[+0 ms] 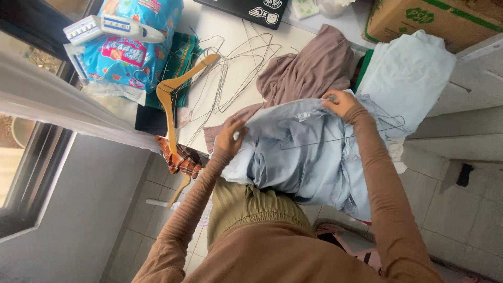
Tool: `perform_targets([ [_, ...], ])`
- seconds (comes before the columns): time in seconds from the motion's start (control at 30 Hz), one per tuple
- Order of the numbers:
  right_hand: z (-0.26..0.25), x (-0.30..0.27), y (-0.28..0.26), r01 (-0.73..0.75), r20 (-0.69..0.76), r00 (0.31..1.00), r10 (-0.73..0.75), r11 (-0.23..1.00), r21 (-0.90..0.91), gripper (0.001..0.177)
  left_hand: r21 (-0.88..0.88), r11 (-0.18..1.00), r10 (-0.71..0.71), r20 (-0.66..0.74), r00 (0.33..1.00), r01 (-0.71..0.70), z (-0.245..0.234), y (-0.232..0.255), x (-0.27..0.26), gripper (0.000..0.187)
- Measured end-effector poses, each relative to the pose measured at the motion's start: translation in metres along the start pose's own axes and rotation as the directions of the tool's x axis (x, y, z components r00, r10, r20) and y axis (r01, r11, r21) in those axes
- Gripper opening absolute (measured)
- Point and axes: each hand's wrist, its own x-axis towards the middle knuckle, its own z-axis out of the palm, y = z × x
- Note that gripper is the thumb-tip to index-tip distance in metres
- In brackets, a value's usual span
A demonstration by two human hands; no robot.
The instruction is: Hanging shirts on hangers and organizing clothes in a closet.
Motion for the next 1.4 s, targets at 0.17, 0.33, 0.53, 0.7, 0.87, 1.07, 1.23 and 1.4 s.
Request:
perform_targets([
  [0.17, -0.044, -0.061, -0.067, -0.072, 0.075, 0.996, 0.056, 0.971, 0.226, 0.035, -0.091, 0.991, -0.091, 0.038, 0.995, 0.094, -0.062, 0.049, 0.055, 0.024],
  [0.33, -0.055, -0.107, -0.148, 0.073, 0.162, 0.98, -0.117, 0.965, 0.253, 0.08, 0.195, 0.972, 0.107, 0.13, 0.986, -0.131, -0.079, 0.116, 0.078, 0.023],
  [0.53, -0.042, -0.1, -0.134, 0.229, 0.231, 0.929, -0.289, 0.939, 0.255, 0.109, 0.247, 0.903, 0.333, 0.118, 0.936, -0.352, -0.071, 0.167, 0.063, 0.028],
  [0.7, -0.039, -0.084, -0.125, 0.101, 0.509, 0.782, -0.359, 0.88, 0.465, 0.089, 0.275, 0.805, 0.511, 0.129, 0.85, -0.526, -0.071, 0.203, 0.027, 0.042],
  [0.87, -0.061, -0.09, -0.121, 0.281, 0.492, 0.832, -0.255, 0.959, 0.02, 0.038, 0.249, 0.893, 0.359, 0.103, 0.927, -0.374, -0.069, 0.21, -0.005, 0.041],
  [1.07, -0.103, -0.114, -0.113, 0.335, 0.327, 0.915, -0.235, 0.895, -0.295, 0.038, 0.012, 0.977, 0.214, -0.003, 0.977, -0.214, -0.028, 0.14, -0.056, 0.054],
  [1.23, -0.078, -0.14, -0.115, 0.232, 0.043, 0.971, -0.233, 0.895, -0.382, 0.041, 0.371, 0.928, -0.038, 0.028, 0.999, 0.025, -0.022, 0.199, -0.072, 0.025],
  [1.4, -0.033, -0.148, -0.105, 0.547, -0.369, 0.803, -0.469, 0.825, 0.14, 0.02, 0.012, 1.0, -0.017, 0.277, 0.961, 0.015, 0.027, 0.273, -0.101, 0.031],
])
